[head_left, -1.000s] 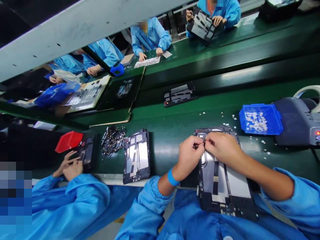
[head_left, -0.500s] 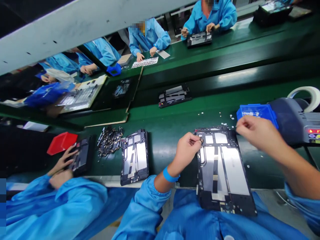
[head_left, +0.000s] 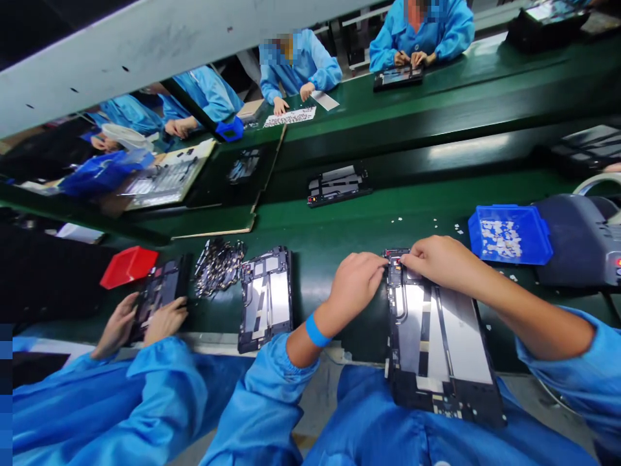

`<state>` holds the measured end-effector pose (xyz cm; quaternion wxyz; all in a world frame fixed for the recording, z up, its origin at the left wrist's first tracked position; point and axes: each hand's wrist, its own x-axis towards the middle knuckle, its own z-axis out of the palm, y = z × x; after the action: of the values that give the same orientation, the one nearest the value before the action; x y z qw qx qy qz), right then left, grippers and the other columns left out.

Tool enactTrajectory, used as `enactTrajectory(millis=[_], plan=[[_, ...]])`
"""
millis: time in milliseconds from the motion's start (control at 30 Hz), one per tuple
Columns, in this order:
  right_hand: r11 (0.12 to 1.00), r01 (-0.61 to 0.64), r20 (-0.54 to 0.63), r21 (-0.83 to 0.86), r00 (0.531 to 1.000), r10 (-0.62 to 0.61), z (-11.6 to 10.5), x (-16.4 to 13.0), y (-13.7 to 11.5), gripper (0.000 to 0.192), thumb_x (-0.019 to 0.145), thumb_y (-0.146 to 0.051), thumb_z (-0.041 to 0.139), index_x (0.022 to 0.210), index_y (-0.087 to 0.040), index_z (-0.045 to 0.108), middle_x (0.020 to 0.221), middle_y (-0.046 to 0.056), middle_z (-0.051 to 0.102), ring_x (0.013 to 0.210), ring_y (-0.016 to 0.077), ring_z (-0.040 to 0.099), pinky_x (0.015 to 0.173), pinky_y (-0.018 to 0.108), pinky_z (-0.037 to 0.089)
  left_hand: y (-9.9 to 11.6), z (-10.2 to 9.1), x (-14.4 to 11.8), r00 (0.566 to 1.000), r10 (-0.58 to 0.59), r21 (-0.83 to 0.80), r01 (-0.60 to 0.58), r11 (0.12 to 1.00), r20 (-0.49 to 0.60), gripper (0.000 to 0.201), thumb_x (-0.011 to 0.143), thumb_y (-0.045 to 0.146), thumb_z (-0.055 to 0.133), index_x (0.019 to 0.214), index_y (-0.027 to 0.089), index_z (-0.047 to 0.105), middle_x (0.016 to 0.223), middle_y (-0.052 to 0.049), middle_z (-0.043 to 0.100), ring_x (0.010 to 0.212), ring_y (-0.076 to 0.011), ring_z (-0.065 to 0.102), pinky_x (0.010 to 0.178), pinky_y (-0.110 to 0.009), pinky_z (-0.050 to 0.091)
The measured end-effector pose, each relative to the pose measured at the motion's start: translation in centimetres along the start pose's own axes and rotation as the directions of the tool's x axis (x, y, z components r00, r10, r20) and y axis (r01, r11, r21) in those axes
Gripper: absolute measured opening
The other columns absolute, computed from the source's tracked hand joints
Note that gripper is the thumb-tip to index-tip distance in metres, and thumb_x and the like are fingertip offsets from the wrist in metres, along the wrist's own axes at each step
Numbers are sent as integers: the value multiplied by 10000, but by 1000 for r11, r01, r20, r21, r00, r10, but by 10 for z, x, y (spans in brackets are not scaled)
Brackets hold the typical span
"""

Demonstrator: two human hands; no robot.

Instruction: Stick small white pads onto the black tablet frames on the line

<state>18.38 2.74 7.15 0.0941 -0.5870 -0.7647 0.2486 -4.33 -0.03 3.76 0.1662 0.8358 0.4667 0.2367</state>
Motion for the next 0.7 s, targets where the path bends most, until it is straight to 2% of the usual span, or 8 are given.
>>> enactTrajectory(millis=[133,333,500,700], plan=[[999,-50,77,-20,996,51,2,14,-4,273,857,-261,611,591,-230,665,615,24,688,576,163,580,555,293,314,1,3,-1,997,60,59,-62,996,42,290,1040,197,540,1263,227,724,1199,-88,779,1094,-254,706,947,-410,507],[978,-177,195,110,969,153,-1,13,-8,282,875,-294,568,630,-218,687,625,15,697,537,142,563,532,290,317,-3,3,-4,996,92,62,-92,994,13,283,1059,213,526,1269,209,716,1205,-81,778,1092,-236,707,949,-402,517],[984,-176,192,-29,965,178,0,17,-12,301,887,-331,565,646,-211,701,657,40,701,589,160,570,571,300,328,-5,5,-4,990,144,92,-144,985,6,274,1076,225,507,1244,181,720,1190,-80,782,1051,-223,707,919,-394,534],[980,-141,197,-139,966,167,1,21,-15,285,883,-349,567,681,-217,718,664,57,692,625,186,579,584,304,335,-4,4,-3,985,165,175,-172,969,57,295,1080,237,494,1244,191,735,1204,-90,775,1017,-224,692,888,-386,536]])
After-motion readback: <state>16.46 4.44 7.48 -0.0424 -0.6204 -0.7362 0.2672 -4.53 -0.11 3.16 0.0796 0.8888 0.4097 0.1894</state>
